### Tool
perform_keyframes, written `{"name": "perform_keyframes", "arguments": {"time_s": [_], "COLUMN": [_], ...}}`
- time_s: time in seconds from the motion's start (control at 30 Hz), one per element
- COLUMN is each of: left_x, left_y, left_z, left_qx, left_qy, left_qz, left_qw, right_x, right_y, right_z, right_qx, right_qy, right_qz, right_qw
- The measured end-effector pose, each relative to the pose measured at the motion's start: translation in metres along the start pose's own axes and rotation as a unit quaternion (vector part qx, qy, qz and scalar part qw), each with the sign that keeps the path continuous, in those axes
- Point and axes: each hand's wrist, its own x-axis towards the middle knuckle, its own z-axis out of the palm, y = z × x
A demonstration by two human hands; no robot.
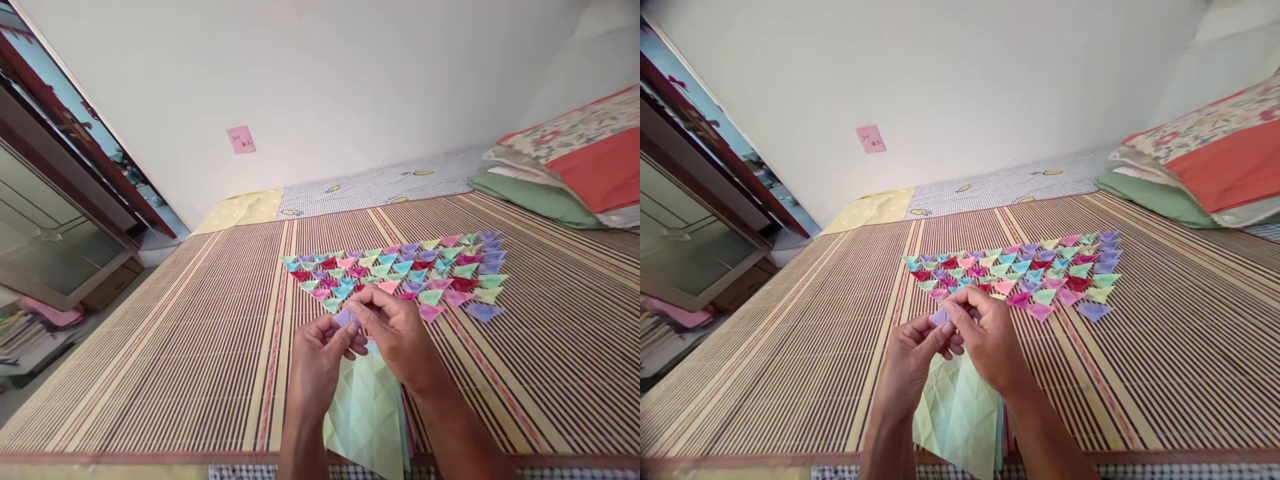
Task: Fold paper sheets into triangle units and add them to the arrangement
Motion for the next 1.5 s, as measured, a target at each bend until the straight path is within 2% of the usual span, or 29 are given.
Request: {"name": "perform_keyframes", "arguments": {"time_s": [0.17,0.37,0.47,0.53,0.73,0.8,0.97,1.13,1.27,1.4,1.5], "left_x": [-0.003,-0.001,0.000,-0.001,-0.003,-0.002,0.004,0.005,0.004,0.001,-0.002], "left_y": [0.000,-0.001,0.001,0.002,0.001,-0.001,-0.005,-0.007,-0.003,0.000,0.000], "left_z": [0.002,0.005,0.004,0.003,0.011,0.012,0.004,0.001,0.002,0.005,0.009], "left_qx": [0.028,0.013,0.013,0.025,0.082,0.080,-0.011,-0.054,-0.028,0.066,0.154], "left_qy": [-0.021,-0.055,-0.082,-0.081,-0.015,-0.011,-0.110,-0.141,-0.122,-0.057,-0.006], "left_qz": [0.000,0.012,0.009,0.010,0.022,0.023,-0.010,-0.024,-0.022,0.016,0.034], "left_qw": [0.999,0.998,0.997,0.996,0.996,0.996,0.994,0.988,0.992,0.996,0.987], "right_x": [-0.001,0.000,0.002,0.003,0.007,0.008,0.009,0.011,0.012,0.011,0.009], "right_y": [-0.001,-0.006,-0.006,-0.006,-0.004,-0.002,0.004,0.007,0.003,0.000,0.001], "right_z": [-0.005,-0.009,-0.011,-0.011,-0.012,-0.014,-0.016,-0.011,-0.008,-0.009,-0.010], "right_qx": [-0.008,-0.117,-0.081,-0.047,-0.007,0.007,0.073,0.118,0.101,0.068,0.040], "right_qy": [-0.002,0.035,0.009,-0.010,-0.025,-0.024,-0.023,-0.025,-0.007,-0.005,-0.007], "right_qz": [0.003,-0.075,-0.035,-0.001,0.049,0.049,0.083,0.124,0.122,0.101,0.072], "right_qw": [1.000,0.990,0.996,0.999,0.998,0.998,0.994,0.985,0.987,0.993,0.997]}}
